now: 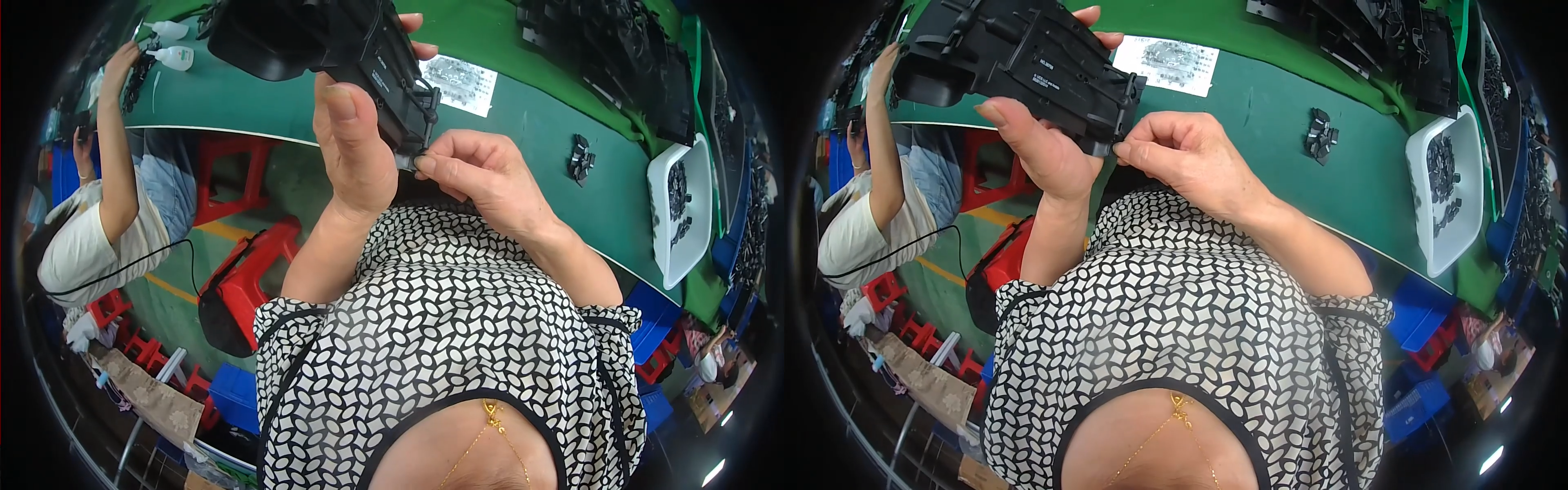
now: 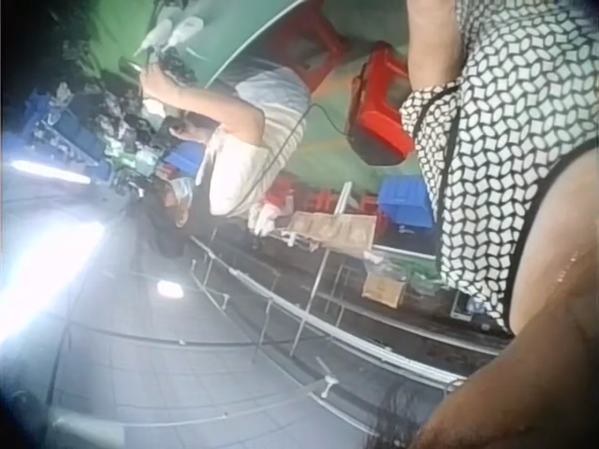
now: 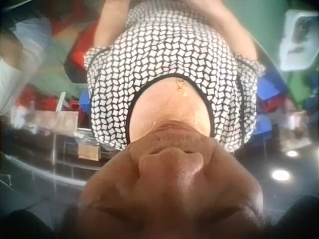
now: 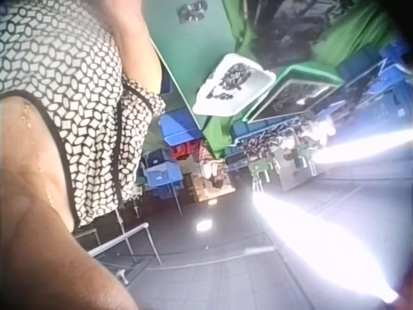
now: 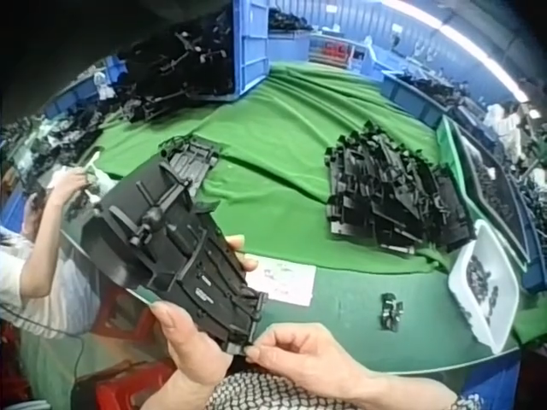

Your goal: The person is assembling small black plastic components onto a larger chassis at a factory workstation.

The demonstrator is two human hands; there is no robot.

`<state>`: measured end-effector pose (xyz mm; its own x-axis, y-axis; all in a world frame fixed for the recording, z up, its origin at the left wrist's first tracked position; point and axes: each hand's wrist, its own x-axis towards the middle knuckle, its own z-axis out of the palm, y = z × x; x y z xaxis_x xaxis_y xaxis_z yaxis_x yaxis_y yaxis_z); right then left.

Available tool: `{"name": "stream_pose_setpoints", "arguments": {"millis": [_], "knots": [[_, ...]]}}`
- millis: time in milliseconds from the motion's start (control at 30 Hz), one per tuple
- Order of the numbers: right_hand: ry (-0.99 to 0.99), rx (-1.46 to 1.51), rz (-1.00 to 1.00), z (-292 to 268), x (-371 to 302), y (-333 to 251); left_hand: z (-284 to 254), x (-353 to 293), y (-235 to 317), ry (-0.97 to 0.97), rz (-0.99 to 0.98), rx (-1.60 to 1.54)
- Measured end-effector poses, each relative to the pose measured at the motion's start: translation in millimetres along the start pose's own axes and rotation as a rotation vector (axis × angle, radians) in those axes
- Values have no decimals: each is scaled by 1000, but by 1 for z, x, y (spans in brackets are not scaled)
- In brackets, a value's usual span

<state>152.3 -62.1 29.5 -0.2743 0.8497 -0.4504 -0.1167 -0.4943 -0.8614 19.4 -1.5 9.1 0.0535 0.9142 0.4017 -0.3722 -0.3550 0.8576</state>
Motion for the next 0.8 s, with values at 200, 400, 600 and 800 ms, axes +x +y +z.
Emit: {"name": "stream_pose_setpoints", "arguments": {"millis": [200,400,600,800], "knots": [[56,-200,-172,-3,-9,1,-4,-1,13,65,-394,-308],[299,-676,-862,-15,-12,-13,2,-7,11,75,-444,-395],[229,-766,-860,-15,-10,-31,26,-2,28,-26,-427,-348],[210,-859,-787,-27,-19,-54,36,11,31,-93,-425,-396]]}}
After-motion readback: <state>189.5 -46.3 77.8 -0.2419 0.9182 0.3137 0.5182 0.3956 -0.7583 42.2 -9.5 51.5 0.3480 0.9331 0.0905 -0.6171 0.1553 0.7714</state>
